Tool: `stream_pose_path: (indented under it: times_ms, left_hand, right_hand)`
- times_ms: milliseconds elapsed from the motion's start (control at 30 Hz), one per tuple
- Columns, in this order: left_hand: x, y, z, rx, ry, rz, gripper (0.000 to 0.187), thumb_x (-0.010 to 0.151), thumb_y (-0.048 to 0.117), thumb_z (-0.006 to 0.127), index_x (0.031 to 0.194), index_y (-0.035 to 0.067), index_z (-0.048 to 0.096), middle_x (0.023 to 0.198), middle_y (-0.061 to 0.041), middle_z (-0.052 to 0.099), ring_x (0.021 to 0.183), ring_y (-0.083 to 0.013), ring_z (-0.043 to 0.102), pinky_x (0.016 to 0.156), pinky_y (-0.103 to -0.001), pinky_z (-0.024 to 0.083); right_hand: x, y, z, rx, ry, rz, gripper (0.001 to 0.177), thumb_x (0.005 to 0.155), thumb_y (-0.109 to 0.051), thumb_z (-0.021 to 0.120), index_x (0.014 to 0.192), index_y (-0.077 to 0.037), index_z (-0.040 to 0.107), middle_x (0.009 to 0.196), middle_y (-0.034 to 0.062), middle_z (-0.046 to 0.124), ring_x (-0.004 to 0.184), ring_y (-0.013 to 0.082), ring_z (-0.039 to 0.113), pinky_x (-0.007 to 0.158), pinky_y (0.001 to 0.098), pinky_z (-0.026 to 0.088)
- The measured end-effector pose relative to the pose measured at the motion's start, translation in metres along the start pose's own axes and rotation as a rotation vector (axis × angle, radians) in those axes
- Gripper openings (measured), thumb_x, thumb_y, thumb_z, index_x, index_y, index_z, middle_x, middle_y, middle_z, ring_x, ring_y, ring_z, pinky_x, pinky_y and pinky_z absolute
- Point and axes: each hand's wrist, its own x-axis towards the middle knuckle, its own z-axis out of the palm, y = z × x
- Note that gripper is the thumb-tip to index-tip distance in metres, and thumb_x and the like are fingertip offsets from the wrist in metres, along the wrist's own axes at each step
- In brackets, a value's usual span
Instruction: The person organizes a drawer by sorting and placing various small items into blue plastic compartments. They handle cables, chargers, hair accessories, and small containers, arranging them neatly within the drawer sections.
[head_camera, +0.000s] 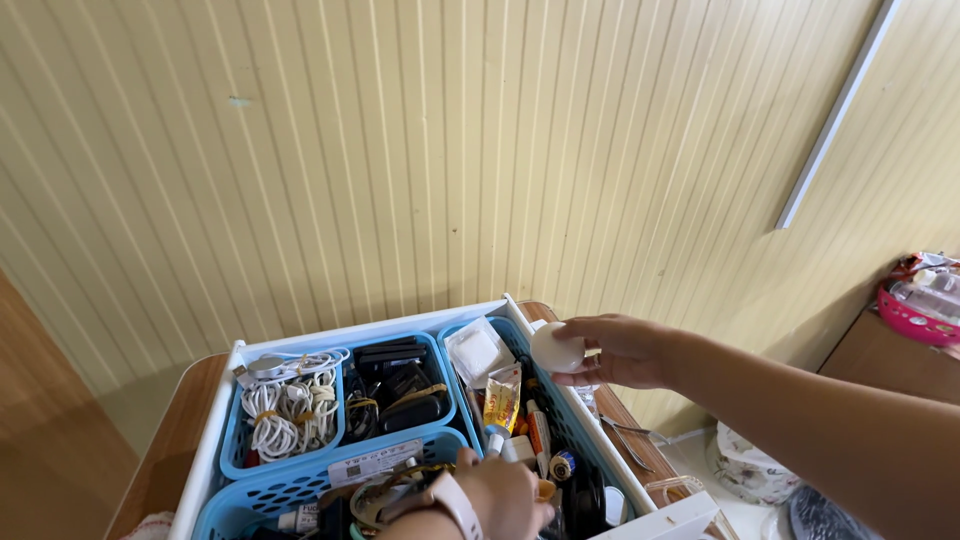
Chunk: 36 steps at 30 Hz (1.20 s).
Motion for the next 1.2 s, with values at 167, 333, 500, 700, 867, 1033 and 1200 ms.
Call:
stream_pose_path:
  times_ms: [167,333,500,700,867,1033,1200]
  left_hand:
    - [0.003,-0.005,0.012,-0.022,0.018,0.005,0.05,0.088,0.044,0.043,0.119,0.006,0.051,0.124,-0.026,0.036,0.125,-0.0427,0.025,0.099,-0.059,0.009]
    - [0.017,-0.019,0.022,-0.004,0.091,0.04,0.053,0.085,0.05,0.049,0.112,0.006,0.059,0.113,-0.022,0.055,0.125,-0.0427,0.029,0.093,-0.063,0.014]
    - [0.037,-0.016,0.04,0.041,0.234,-0.084,0.049,0.076,0.052,0.057,0.101,0.011,0.064,0.093,-0.02,0.065,0.119,-0.0339,0.041,0.099,-0.051,0.016]
    - [0.045,-0.032,0.042,-0.014,0.207,0.015,0.04,0.079,0.049,0.062,0.087,0.011,0.071,0.087,-0.018,0.061,0.116,-0.0364,0.039,0.093,-0.055,0.016]
    - [0.04,-0.027,0.044,-0.01,0.269,-0.059,0.039,0.074,0.048,0.06,0.086,0.012,0.072,0.097,-0.012,0.053,0.119,-0.0331,0.038,0.095,-0.053,0.019]
    - [0.042,-0.035,0.041,-0.008,0.182,0.026,0.048,0.083,0.048,0.055,0.095,0.004,0.067,0.108,-0.016,0.051,0.125,-0.037,0.032,0.093,-0.067,0.012]
    - [0.036,-0.028,0.038,-0.023,0.092,0.015,0.04,0.088,0.043,0.047,0.102,0.011,0.066,0.104,-0.022,0.059,0.132,-0.0392,0.022,0.099,-0.067,0.004]
  right_hand:
    - [0.007,0.003,-0.005,-0.047,0.013,0.001,0.049,0.075,-0.005,0.059,0.123,-0.003,0.047,0.115,0.0147,0.049,0.095,0.0259,0.056,0.079,0.0371,0.055]
    - [0.014,0.005,-0.009,-0.111,0.002,-0.028,0.051,0.075,-0.008,0.062,0.124,-0.003,0.048,0.112,0.0124,0.054,0.094,0.0226,0.056,0.078,0.0347,0.054]
    - [0.019,0.003,-0.006,-0.168,0.007,-0.033,0.051,0.075,-0.011,0.063,0.124,-0.003,0.049,0.112,0.0109,0.054,0.093,0.021,0.055,0.078,0.0327,0.053]
    - [0.02,0.002,-0.003,-0.19,-0.017,-0.027,0.051,0.076,-0.013,0.064,0.125,-0.005,0.049,0.111,0.0113,0.054,0.093,0.0203,0.054,0.079,0.0324,0.052]
    - [0.023,0.003,0.002,-0.167,-0.022,-0.022,0.05,0.075,-0.013,0.063,0.123,-0.006,0.05,0.11,0.01,0.056,0.093,0.0209,0.055,0.077,0.033,0.052]
    - [0.024,0.005,0.004,-0.19,-0.027,-0.018,0.048,0.076,-0.013,0.063,0.122,-0.007,0.051,0.11,0.0099,0.058,0.093,0.0207,0.058,0.077,0.0321,0.052]
    - [0.028,0.007,0.004,-0.189,-0.03,-0.017,0.047,0.076,-0.013,0.062,0.122,-0.008,0.051,0.11,0.0089,0.059,0.092,0.0208,0.059,0.077,0.0323,0.053]
